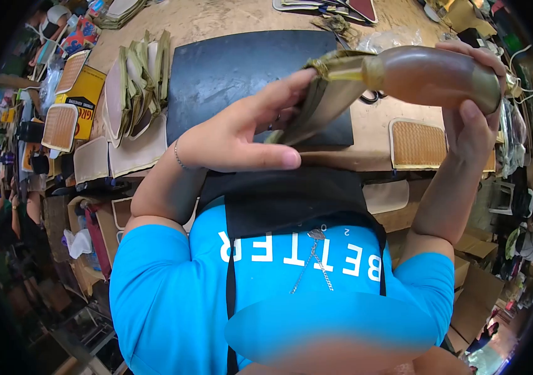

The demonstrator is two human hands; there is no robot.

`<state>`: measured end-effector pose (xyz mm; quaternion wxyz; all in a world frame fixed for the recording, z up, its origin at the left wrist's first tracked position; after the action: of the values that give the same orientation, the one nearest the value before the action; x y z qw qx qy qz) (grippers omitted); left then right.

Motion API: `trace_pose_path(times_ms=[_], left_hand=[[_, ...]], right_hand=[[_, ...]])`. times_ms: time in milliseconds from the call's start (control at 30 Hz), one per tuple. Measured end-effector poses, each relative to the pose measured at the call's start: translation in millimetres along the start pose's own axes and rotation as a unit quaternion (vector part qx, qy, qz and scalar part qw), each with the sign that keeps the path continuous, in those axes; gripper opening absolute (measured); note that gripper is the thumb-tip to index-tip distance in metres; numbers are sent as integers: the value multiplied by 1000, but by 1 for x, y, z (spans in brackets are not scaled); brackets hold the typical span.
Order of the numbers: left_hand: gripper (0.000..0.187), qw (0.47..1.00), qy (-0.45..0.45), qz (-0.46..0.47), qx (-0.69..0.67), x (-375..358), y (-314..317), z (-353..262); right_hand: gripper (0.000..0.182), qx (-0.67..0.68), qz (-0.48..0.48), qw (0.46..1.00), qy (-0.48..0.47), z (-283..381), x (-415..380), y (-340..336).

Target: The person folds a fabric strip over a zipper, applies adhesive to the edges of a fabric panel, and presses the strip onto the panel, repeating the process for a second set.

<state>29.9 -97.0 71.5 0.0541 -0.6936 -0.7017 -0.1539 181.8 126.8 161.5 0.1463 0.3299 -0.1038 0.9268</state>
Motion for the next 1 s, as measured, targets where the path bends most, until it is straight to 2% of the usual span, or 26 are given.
trace_pose_path(times_ms=[67,133,267,433,533,1000], left_hand=[[92,996,-3,36,-77,3,-2,0],[90,986,-15,48,-157,6,2,-4],[90,987,-19,46,-151,7,4,-4],[90,989,-20,52,-136,7,3,-4],[115,995,-79,-5,-64,10,5,-3],[113,997,-60,-21,-52,14,0,-6]], right_hand=[[58,80,7,996,-41,0,3,5],[56,37,-19,998,-43,-2,1,4],[54,-26,-52,998,-33,-1,-2,5],[53,-52,-40,997,-51,1,-2,13],[52,-58,-26,997,-48,0,-3,16],[50,-72,9,997,3,-11,-19,26]])
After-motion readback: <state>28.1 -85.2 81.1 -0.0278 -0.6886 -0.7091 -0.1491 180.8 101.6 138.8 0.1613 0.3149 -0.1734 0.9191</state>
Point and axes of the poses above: each hand's wrist, its own x-axis towards the middle knuckle, its own y-axis out of the palm, z = x × y, the point moved 5 cm from there along x, towards the middle knuckle
